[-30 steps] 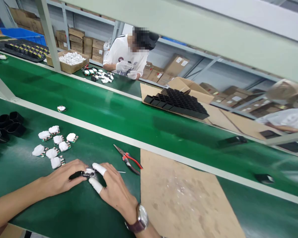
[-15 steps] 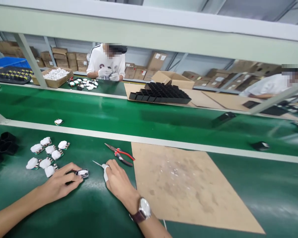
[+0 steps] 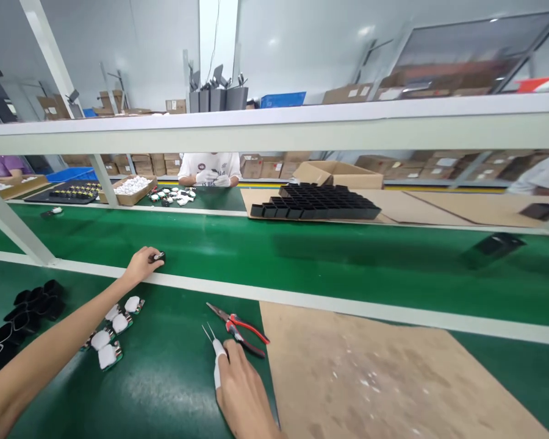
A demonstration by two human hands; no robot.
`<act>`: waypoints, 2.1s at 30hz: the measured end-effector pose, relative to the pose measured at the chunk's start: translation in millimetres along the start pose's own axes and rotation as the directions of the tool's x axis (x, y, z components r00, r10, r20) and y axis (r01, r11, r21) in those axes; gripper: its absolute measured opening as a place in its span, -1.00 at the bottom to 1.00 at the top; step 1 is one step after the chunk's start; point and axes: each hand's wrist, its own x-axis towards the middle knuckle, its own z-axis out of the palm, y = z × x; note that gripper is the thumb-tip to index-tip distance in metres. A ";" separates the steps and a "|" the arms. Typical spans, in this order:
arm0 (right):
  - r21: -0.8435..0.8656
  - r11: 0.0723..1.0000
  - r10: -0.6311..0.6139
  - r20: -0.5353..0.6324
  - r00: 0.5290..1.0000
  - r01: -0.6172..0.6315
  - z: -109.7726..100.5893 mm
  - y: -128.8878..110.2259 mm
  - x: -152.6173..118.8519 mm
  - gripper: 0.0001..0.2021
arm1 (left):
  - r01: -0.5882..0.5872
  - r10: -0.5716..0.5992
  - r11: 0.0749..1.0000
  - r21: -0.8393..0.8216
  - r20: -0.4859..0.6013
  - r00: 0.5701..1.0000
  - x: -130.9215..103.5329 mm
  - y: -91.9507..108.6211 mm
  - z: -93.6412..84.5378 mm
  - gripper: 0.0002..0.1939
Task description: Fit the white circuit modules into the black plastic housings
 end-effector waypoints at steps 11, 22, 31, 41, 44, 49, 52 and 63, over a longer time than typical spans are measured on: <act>-0.020 1.000 -0.016 -0.137 0.990 0.014 -0.3 7.3 0.3 -0.63 | 0.040 -0.038 0.999 -0.018 0.126 0.991 -39.7 -1.7 -43.3 -0.65; 0.093 0.986 -0.125 -0.132 0.983 0.138 -5.3 -4.2 2.3 -0.70 | -0.297 0.315 0.949 -0.107 0.252 0.915 -182.1 37.2 -81.4 -0.49; 0.283 0.949 -0.158 0.033 0.987 0.142 -26.2 -39.5 29.5 -0.68 | 0.057 -0.006 0.799 0.598 -0.086 0.996 -197.9 -139.4 -167.4 -0.38; 0.298 0.947 -0.191 0.234 0.953 0.117 -9.9 -84.9 77.7 -0.79 | -0.231 0.231 0.973 0.006 -0.001 0.973 -187.9 -41.0 -128.4 -0.68; 0.330 0.933 -0.230 0.241 0.943 0.144 -12.5 -74.2 71.5 -0.76 | -0.343 0.374 0.916 -0.208 0.137 0.917 -194.4 13.9 -100.3 -0.82; 0.416 0.902 -0.215 0.198 0.956 0.117 -19.0 -50.8 48.4 -0.50 | -0.336 0.439 0.874 -0.350 0.275 0.855 -202.8 53.8 -51.0 -0.74; 0.474 0.876 -0.188 0.161 0.969 0.091 -14.0 -46.1 39.0 -0.44 | -0.270 0.384 0.888 -0.371 0.279 0.880 -205.7 55.1 -31.4 -0.50; 0.576 0.812 -0.082 -0.045 0.996 0.093 -29.7 -56.9 45.9 -0.42 | -0.059 0.252 0.866 -0.497 0.332 0.909 -228.6 50.4 -13.6 -0.22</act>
